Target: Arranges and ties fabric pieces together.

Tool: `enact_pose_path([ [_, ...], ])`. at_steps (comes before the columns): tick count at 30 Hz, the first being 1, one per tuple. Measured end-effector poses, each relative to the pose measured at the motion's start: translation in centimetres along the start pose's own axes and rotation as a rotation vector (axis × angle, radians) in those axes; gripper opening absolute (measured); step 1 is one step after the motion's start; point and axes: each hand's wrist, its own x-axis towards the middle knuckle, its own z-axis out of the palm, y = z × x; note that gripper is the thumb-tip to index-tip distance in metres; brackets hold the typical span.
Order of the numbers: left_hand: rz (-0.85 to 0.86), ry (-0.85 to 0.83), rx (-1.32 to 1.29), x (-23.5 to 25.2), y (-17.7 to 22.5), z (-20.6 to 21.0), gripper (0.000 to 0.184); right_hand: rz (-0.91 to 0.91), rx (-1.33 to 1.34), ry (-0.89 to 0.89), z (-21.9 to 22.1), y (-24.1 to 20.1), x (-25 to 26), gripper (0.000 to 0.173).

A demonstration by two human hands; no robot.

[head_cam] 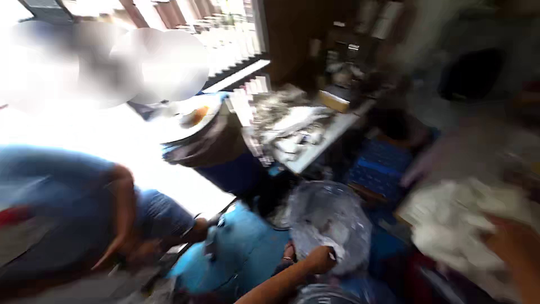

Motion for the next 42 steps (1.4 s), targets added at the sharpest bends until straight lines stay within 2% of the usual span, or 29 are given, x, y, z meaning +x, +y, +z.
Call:
enact_pose_path([
  [1,-0.002,-0.023,-0.006,0.3,0.1,0.2,0.037,0.035,0.035,-0.021,0.0,0.7,1.2,0.049],
  [4,0.029,-0.08,-0.018,1.7,-0.3,0.8,0.035,0.308,0.127,-0.119,-0.9,1.9,3.0,0.041],
  [6,0.036,-0.12,-0.001,2.6,0.0,1.0,0.034,0.387,0.18,-0.109,-1.0,3.5,3.1,0.034],
  [11,0.026,-0.189,0.071,3.8,1.9,0.9,0.035,0.342,0.398,-0.069,-0.4,5.6,3.0,0.039],
  [15,0.057,-0.159,0.031,4.3,2.9,0.4,0.034,0.187,0.66,0.035,0.8,6.8,2.9,0.039],
  [17,0.071,-0.153,-0.013,4.5,2.2,0.2,0.033,0.121,0.872,0.161,0.7,6.1,1.2,0.041],
  [20,0.064,-0.168,-0.065,5.2,0.5,-0.3,0.032,0.113,0.963,0.38,0.5,3.9,-4.1,0.038],
  [22,0.059,-0.179,-0.07,5.6,-0.7,-1.4,0.032,0.182,0.999,0.5,1.9,2.2,-7.5,0.033],
  [24,0.011,-0.193,-0.061,5.3,-2.9,-3.0,0.033,0.379,1.031,0.514,5.4,-0.5,-11.6,0.031],
  [27,-0.084,-0.172,-0.083,5.9,-6.4,-6.2,0.034,0.72,1.02,0.295,11.7,-5.5,-17.0,0.034],
  [29,-0.127,-0.145,-0.06,6.1,-8.8,-8.8,0.036,0.843,0.964,0.073,14.8,-9.1,-19.5,0.033],
  [32,-0.079,-0.192,0.137,6.0,-12.1,-12.0,0.051,0.898,0.836,-0.246,17.2,-14.5,-21.8,0.031],
  [35,-0.005,-0.308,0.477,6.6,-13.3,-11.3,0.082,0.911,0.728,-0.467,18.5,-18.0,-23.6,0.031],
  [36,0.022,-0.363,0.579,7.0,-13.3,-10.5,0.084,0.931,0.709,-0.499,18.5,-19.0,-23.8,0.032],
  [37,0.063,-0.404,0.673,7.6,-13.5,-9.7,0.077,0.955,0.697,-0.521,18.5,-19.9,-23.7,0.032],
  [39,0.124,-0.461,0.835,8.9,-14.1,-9.2,0.042,0.979,0.705,-0.551,18.5,-21.3,-23.5,0.033],
  [40,0.117,-0.459,0.882,9.3,-14.1,-9.7,0.032,0.984,0.716,-0.565,18.5,-21.8,-23.4,0.033],
  [42,0.061,-0.325,0.831,9.7,-13.6,-12.8,0.028,0.995,0.735,-0.574,18.5,-22.2,-22.8,0.034],
])
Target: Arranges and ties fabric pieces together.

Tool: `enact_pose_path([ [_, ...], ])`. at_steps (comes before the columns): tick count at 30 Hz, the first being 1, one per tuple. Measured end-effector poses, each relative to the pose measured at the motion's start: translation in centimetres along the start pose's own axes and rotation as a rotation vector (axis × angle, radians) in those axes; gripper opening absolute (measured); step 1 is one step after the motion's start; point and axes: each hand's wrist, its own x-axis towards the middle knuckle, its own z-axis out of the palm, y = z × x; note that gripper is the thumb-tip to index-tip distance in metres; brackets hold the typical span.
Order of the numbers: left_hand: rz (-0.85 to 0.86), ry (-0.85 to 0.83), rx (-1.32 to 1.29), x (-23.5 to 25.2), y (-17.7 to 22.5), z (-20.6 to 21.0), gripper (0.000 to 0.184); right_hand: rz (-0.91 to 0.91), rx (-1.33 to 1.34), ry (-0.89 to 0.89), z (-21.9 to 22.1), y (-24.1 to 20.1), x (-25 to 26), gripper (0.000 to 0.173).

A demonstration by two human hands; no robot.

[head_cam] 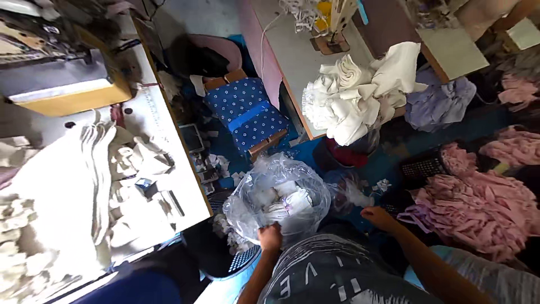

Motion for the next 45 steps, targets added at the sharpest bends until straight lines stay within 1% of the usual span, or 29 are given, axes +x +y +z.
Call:
enact_pose_path([
  [2,-0.079,0.12,-0.112,-0.8,-3.8,-2.8,0.027,0.032,0.039,-0.001,0.1,-0.7,0.4,0.034],
  [4,-0.109,0.121,-0.201,-1.3,-8.3,-4.4,0.027,0.07,0.079,-0.001,0.8,-0.8,1.1,0.034],
  [6,-0.104,0.122,-0.322,-1.8,-11.6,-4.7,0.026,0.097,0.114,-0.017,1.5,-0.9,2.1,0.035],
  [8,-0.109,0.155,-0.421,-2.7,-13.3,-4.3,0.026,0.089,0.134,-0.029,2.6,-1.0,2.8,0.035],
  [11,-0.125,0.202,-0.545,-4.2,-14.7,-2.6,0.028,0.069,0.161,-0.005,4.5,-1.1,3.0,0.035],
  [14,-0.119,0.192,-0.575,-6.6,-15.6,-0.1,0.028,0.145,0.217,0.039,5.4,-0.6,2.7,0.04],
  [16,-0.099,0.121,-0.553,-7.7,-15.9,1.2,0.026,0.22,0.361,0.096,5.3,0.4,2.1,0.041],
  [17,-0.097,0.074,-0.53,-7.9,-15.8,1.6,0.025,0.228,0.415,0.124,5.3,1.3,1.9,0.04],
  [19,-0.115,-0.029,-0.473,-7.5,-14.9,1.1,0.024,0.23,0.442,0.134,5.3,3.3,1.4,0.037],
  [21,-0.106,-0.043,-0.43,-5.8,-14.0,-0.4,0.024,0.237,0.406,0.137,5.5,4.3,0.7,0.035],
  [24,-0.012,0.079,-0.414,-2.6,-11.1,-4.5,0.026,0.198,0.399,0.241,4.9,3.6,-0.5,0.03],
  [26,0.088,0.194,-0.432,-0.4,-8.1,-8.0,0.026,0.083,0.374,0.344,3.3,2.1,-0.5,0.028],
  [27,0.137,0.255,-0.449,0.7,-6.5,-9.7,0.026,0.017,0.34,0.4,1.7,1.1,0.0,0.028],
  [29,0.203,0.347,-0.501,2.5,-3.0,-13.0,0.028,-0.129,0.283,0.55,-3.1,-1.1,1.7,0.03],
  [30,0.229,0.374,-0.535,3.1,-1.1,-14.6,0.029,-0.179,0.289,0.616,-6.8,-2.3,2.5,0.032],
  [32,0.266,0.411,-0.613,3.8,3.3,-17.4,0.029,-0.25,0.345,0.817,-15.6,-4.8,4.4,0.035],
  [33,0.287,0.415,-0.646,4.1,5.6,-18.7,0.028,-0.279,0.364,0.925,-20.2,-5.7,5.5,0.04],
  [34,0.317,0.41,-0.67,4.4,7.9,-19.9,0.028,-0.311,0.36,1.005,-24.8,-6.4,6.8,0.052],
  [35,0.354,0.399,-0.693,4.9,10.2,-20.9,0.029,-0.365,0.341,1.045,-28.9,-7.2,8.2,0.072],
  [36,0.386,0.38,-0.721,5.5,12.5,-21.8,0.029,-0.447,0.298,1.038,-32.0,-8.1,9.8,0.092],
  [37,0.41,0.366,-0.752,6.3,14.9,-22.9,0.029,-0.544,0.233,0.982,-33.9,-9.4,11.1,0.101],
  [38,0.433,0.377,-0.78,7.4,17.5,-23.8,0.03,-0.658,0.169,0.897,-34.7,-11.3,12.0,0.096],
  [39,0.465,0.428,-0.79,8.6,20.3,-24.6,0.033,-0.796,0.101,0.801,-34.5,-13.2,12.8,0.086],
  [40,0.512,0.52,-0.758,9.3,22.9,-25.4,0.038,-0.93,0.004,0.735,-33.2,-14.5,13.8,0.08],
  [42,0.668,0.726,-0.577,9.9,28.2,-27.5,0.05,-1.119,-0.161,0.717,-29.0,-15.5,15.0,0.071],
  [43,0.75,0.805,-0.476,10.4,31.0,-29.0,0.051,-1.165,-0.209,0.736,-27.7,-15.6,15.4,0.067],
  [45,0.857,0.871,-0.305,12.2,36.1,-31.9,0.045,-1.21,-0.213,0.813,-27.1,-15.5,16.2,0.045],
])
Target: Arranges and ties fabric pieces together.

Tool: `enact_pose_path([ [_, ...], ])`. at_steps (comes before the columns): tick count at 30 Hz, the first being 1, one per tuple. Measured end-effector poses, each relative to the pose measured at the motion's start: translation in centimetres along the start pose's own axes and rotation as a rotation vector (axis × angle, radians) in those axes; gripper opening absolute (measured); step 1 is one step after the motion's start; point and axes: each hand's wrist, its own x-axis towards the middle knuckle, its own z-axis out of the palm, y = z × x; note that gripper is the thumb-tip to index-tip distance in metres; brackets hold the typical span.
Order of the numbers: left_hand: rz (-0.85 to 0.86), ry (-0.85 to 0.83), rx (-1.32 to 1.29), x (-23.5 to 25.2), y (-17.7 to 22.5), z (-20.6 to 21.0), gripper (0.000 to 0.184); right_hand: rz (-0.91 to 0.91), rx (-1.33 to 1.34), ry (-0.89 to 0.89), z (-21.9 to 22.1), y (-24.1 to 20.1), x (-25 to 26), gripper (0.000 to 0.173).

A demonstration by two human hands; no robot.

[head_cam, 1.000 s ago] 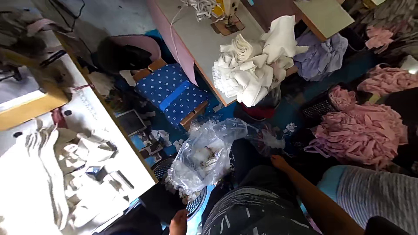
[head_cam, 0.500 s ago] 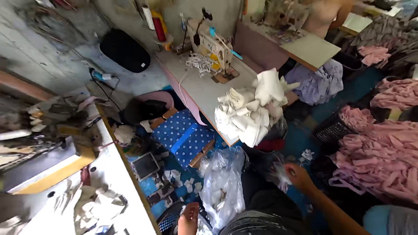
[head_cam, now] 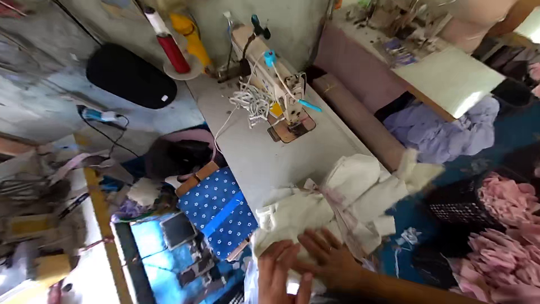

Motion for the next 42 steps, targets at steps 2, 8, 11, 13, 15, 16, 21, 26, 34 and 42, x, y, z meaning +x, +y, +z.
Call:
enact_pose_path([
  [2,0.022,-0.097,0.109,3.2,0.2,2.0,0.043,-0.01,0.053,0.025,0.3,0.5,-0.2,0.033],
  [8,-0.105,-0.267,0.236,4.3,-3.9,5.5,0.054,-0.169,0.125,-0.155,-1.2,3.4,1.1,0.039],
  [11,-0.088,-0.256,0.174,3.4,-4.2,5.3,0.06,-0.012,0.777,-0.418,-7.0,6.3,3.9,0.03],
  [13,-0.066,-0.243,0.177,2.5,-4.1,5.5,0.059,0.113,0.856,-0.311,-10.4,10.4,6.7,0.023],
  [15,-0.063,-0.237,0.208,1.8,-3.6,5.6,0.056,0.192,0.675,-0.275,-11.9,15.5,10.0,0.026],
  [16,-0.065,-0.237,0.233,1.5,-3.3,5.7,0.055,0.222,0.563,-0.353,-11.6,18.0,11.6,0.024],
  [21,-0.306,-0.187,0.5,1.4,0.5,5.9,0.087,0.363,0.357,-1.142,-5.7,23.3,17.4,0.053],
  [26,-0.921,-0.128,0.439,2.4,1.7,6.2,0.162,0.46,0.611,-1.397,-2.2,23.2,18.4,0.066],
  [34,-0.631,-0.383,0.171,12.6,-2.6,4.7,0.138,0.834,0.975,-0.944,-6.5,25.6,12.3,0.062],
  [42,-0.147,0.026,0.47,11.2,-5.2,5.0,0.08,0.739,0.942,-0.402,-10.6,22.9,11.8,0.033],
])
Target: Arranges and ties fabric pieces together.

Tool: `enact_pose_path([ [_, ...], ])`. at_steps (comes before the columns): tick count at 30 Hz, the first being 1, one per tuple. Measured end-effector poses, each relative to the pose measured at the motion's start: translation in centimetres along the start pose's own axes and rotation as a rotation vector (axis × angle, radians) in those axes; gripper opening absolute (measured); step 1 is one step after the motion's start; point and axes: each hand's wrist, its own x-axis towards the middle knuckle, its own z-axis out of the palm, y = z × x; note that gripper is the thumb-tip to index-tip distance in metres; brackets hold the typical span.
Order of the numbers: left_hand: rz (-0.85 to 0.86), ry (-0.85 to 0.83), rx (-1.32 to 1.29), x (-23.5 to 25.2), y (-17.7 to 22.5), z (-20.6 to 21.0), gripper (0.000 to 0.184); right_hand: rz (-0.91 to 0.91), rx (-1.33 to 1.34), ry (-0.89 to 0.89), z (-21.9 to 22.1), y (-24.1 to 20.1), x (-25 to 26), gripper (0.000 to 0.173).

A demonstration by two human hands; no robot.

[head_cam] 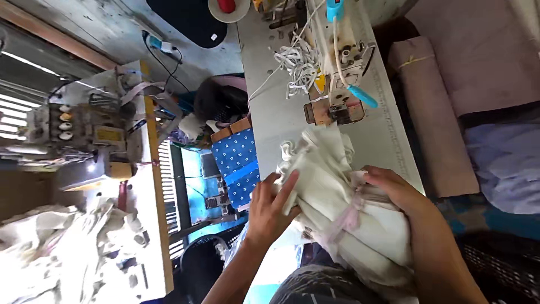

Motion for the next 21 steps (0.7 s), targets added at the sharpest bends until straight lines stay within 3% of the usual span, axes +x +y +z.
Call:
enact_pose_path([
  [2,-0.124,0.041,0.089,-3.8,-0.6,0.5,0.069,-0.075,-0.013,0.051,1.7,-1.3,-0.3,0.025],
  [4,-0.312,-0.011,0.137,-6.1,0.7,0.3,0.073,-0.088,-0.008,0.082,3.6,-1.7,-0.3,0.027],
  [6,-0.375,0.018,0.133,-6.4,3.3,-0.5,0.077,-0.081,0.011,0.11,4.9,-1.5,-0.4,0.027],
  [8,-0.278,0.069,-0.012,-5.7,6.1,-1.2,0.057,-0.065,0.022,0.119,5.8,-1.4,-0.9,0.026],
  [10,-0.056,0.02,-0.149,-4.0,6.5,-0.3,0.038,-0.075,-0.026,0.126,6.4,-1.1,-1.4,0.024],
  [14,0.116,-0.137,-0.153,-2.4,2.7,4.2,0.06,-0.311,-0.421,0.27,5.9,0.7,-1.6,0.025],
  [17,0.154,-0.076,-0.119,-2.3,2.0,6.0,0.062,-0.454,-0.637,0.335,5.3,2.1,-1.6,0.025],
  [21,0.161,0.036,-0.108,-2.7,1.5,6.8,0.058,-0.513,-0.81,0.327,4.4,0.8,-1.9,0.022],
])
